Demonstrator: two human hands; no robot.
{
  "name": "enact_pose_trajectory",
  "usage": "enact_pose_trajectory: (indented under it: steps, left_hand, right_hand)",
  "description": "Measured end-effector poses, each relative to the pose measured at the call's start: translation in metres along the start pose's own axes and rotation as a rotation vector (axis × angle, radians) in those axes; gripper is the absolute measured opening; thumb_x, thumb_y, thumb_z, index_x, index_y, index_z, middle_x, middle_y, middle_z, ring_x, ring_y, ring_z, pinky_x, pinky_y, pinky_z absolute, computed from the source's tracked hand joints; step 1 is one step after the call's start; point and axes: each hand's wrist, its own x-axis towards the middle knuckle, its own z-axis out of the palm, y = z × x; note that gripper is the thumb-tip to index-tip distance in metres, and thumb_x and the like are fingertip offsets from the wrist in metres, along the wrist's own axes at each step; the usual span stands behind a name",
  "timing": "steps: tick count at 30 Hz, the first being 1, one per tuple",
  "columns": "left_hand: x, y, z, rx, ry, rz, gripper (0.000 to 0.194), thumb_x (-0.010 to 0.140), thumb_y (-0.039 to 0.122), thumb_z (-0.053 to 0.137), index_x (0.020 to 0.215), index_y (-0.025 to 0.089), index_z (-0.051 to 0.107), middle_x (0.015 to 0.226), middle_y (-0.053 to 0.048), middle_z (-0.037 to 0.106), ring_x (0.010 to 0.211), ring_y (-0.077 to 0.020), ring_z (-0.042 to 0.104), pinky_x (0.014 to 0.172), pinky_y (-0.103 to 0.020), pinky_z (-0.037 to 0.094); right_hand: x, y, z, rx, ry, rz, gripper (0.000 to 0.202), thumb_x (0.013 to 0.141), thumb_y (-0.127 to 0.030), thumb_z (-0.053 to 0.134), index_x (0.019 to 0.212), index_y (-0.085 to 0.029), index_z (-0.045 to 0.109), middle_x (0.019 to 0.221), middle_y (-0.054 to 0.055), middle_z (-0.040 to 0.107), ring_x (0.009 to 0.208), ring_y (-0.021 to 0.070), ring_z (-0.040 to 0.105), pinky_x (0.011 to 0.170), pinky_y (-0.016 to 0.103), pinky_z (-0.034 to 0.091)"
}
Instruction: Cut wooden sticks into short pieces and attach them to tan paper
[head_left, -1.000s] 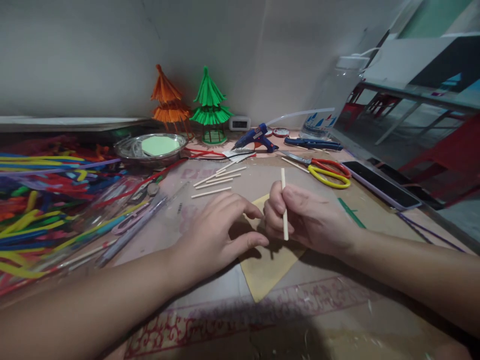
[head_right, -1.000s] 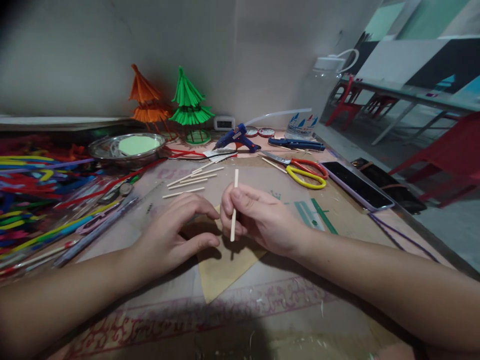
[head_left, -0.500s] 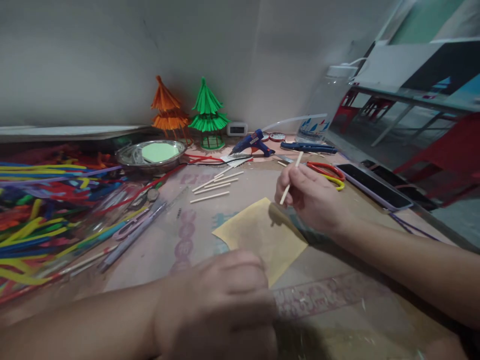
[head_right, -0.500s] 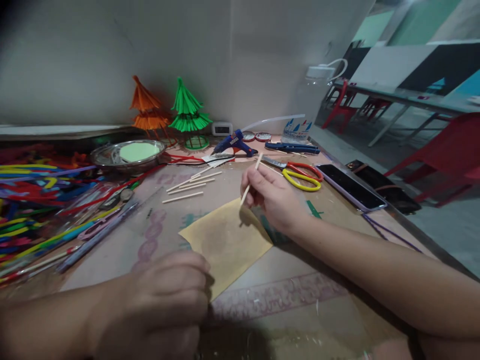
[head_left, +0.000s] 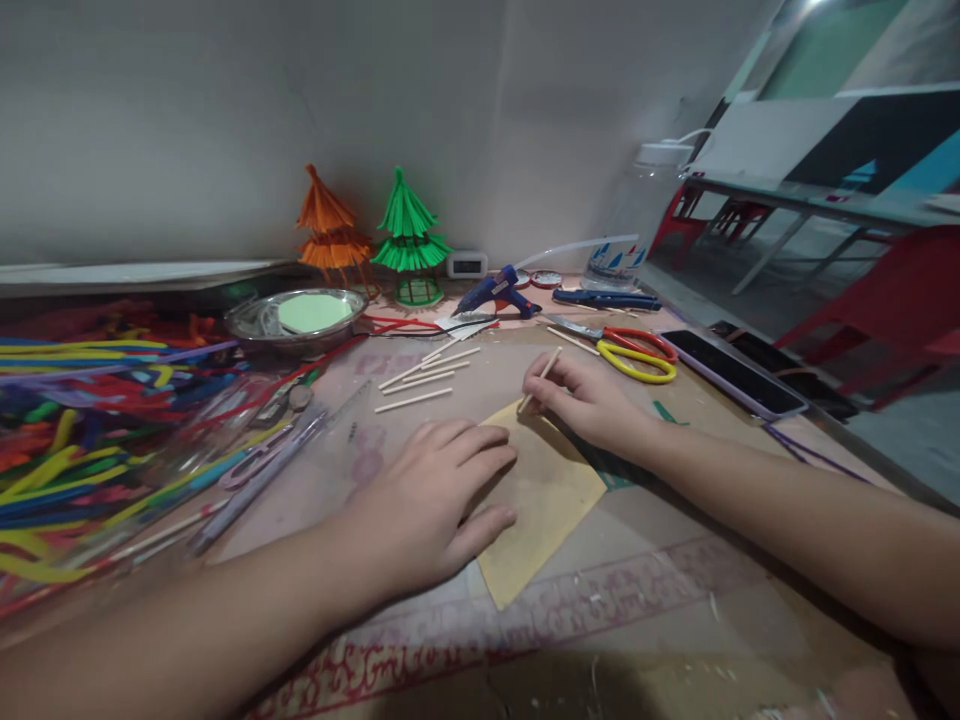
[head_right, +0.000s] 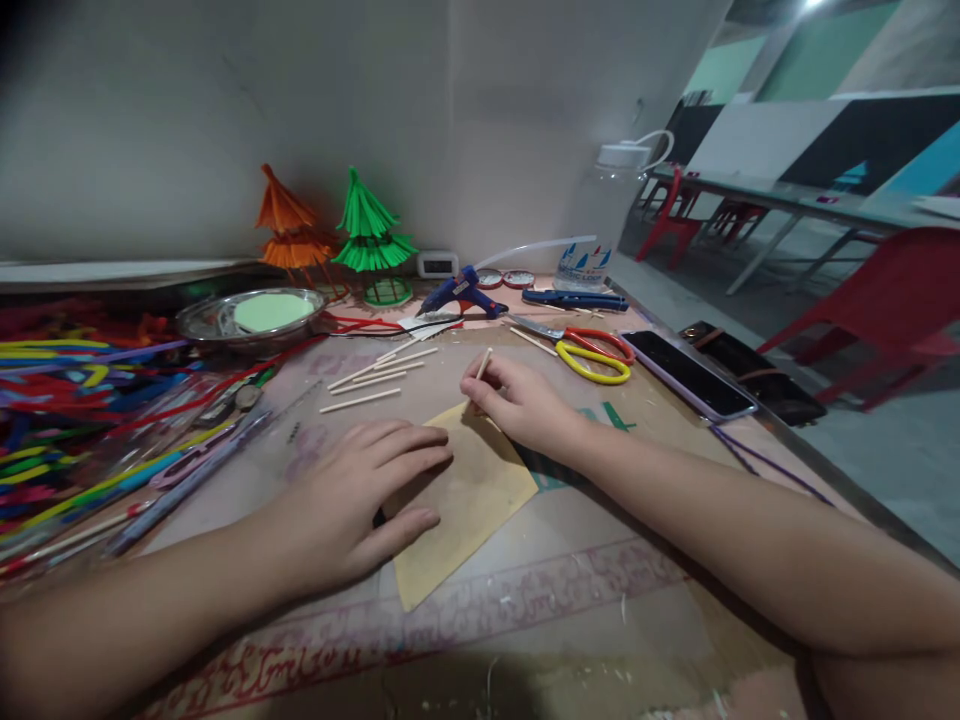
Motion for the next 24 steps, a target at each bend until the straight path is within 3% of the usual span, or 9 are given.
enact_pose_trajectory:
  steps: [4,7,10,12,13,16,17,20,24]
  left_hand:
    - [0.001,0.001,0.001,-0.019,-0.04,-0.039,0.04,0.097,0.04,0.059,0.13,0.018,0.063,0.137,-0.011,0.064,0.126,-0.0306,0.056,0.109,-0.052,0.044]
    - [0.0,-0.001,0.002,-0.007,-0.041,-0.065,0.04,0.097,0.039,0.057,0.131,0.018,0.063,0.137,-0.011,0.064,0.127,-0.0306,0.055,0.109,-0.053,0.043]
    - [0.001,-0.004,0.002,0.023,-0.021,-0.109,0.038,0.096,0.033,0.056,0.129,0.016,0.065,0.134,-0.013,0.065,0.125,-0.0317,0.057,0.108,-0.054,0.043]
    - [0.002,-0.005,0.002,0.037,-0.009,-0.13,0.038,0.095,0.032,0.055,0.127,0.015,0.065,0.133,-0.013,0.066,0.124,-0.0327,0.058,0.107,-0.055,0.044]
    - [0.002,-0.006,0.002,0.04,-0.008,-0.134,0.038,0.096,0.032,0.054,0.127,0.016,0.066,0.134,-0.013,0.066,0.125,-0.0331,0.057,0.107,-0.056,0.044]
    - [0.002,-0.007,0.002,0.045,-0.006,-0.137,0.038,0.096,0.032,0.052,0.128,0.017,0.065,0.135,-0.013,0.066,0.126,-0.0334,0.057,0.107,-0.057,0.044]
    - [0.002,-0.007,0.002,0.045,-0.005,-0.139,0.038,0.097,0.033,0.052,0.128,0.017,0.065,0.135,-0.013,0.066,0.126,-0.0333,0.057,0.107,-0.057,0.044]
    - [0.002,-0.007,0.002,0.046,-0.002,-0.143,0.037,0.096,0.033,0.053,0.127,0.017,0.066,0.135,-0.013,0.066,0.126,-0.0337,0.057,0.107,-0.057,0.045]
    - [0.002,-0.007,0.003,0.038,0.004,-0.129,0.036,0.096,0.032,0.053,0.127,0.016,0.065,0.135,-0.013,0.066,0.126,-0.0331,0.057,0.108,-0.057,0.044]
  right_hand:
    - [0.0,-0.003,-0.003,0.118,-0.045,0.077,0.039,0.094,-0.056,0.059,0.079,-0.02,0.055,0.069,-0.001,0.058,0.061,0.0132,0.056,0.058,0.026,0.043]
    - [0.001,-0.007,-0.014,0.387,-0.295,0.228,0.05,0.088,-0.067,0.063,0.074,-0.02,0.053,0.058,-0.005,0.054,0.05,0.0104,0.05,0.052,0.025,0.042]
    - [0.003,-0.011,-0.028,0.565,-0.648,0.295,0.047,0.091,-0.061,0.064,0.072,-0.019,0.057,0.047,-0.01,0.049,0.045,0.0089,0.047,0.08,0.035,0.054]
    - [0.003,-0.013,-0.037,0.579,-0.806,0.309,0.044,0.093,-0.057,0.064,0.072,-0.019,0.059,0.045,-0.01,0.05,0.044,0.0086,0.047,0.1,0.04,0.049]
    - [0.003,-0.014,-0.041,0.572,-0.885,0.321,0.044,0.093,-0.057,0.065,0.071,-0.019,0.059,0.045,-0.01,0.051,0.044,0.0082,0.047,0.102,0.04,0.048]
    - [0.002,-0.016,-0.05,0.572,-1.151,0.423,0.046,0.09,-0.06,0.067,0.071,-0.018,0.06,0.048,-0.008,0.053,0.045,0.0089,0.05,0.084,0.037,0.055]
    - [0.002,-0.017,-0.052,0.593,-1.17,0.449,0.046,0.09,-0.059,0.068,0.072,-0.018,0.059,0.048,-0.008,0.052,0.045,0.0091,0.05,0.076,0.034,0.056]
    - [0.001,-0.02,-0.054,0.613,-1.056,0.435,0.044,0.09,-0.057,0.069,0.073,-0.017,0.059,0.051,-0.007,0.054,0.047,0.0084,0.052,0.059,0.025,0.051]
    - [-0.001,-0.023,-0.045,0.585,-1.211,0.437,0.044,0.091,-0.057,0.068,0.08,-0.015,0.062,0.061,-0.001,0.064,0.046,0.0077,0.053,0.045,0.02,0.041]
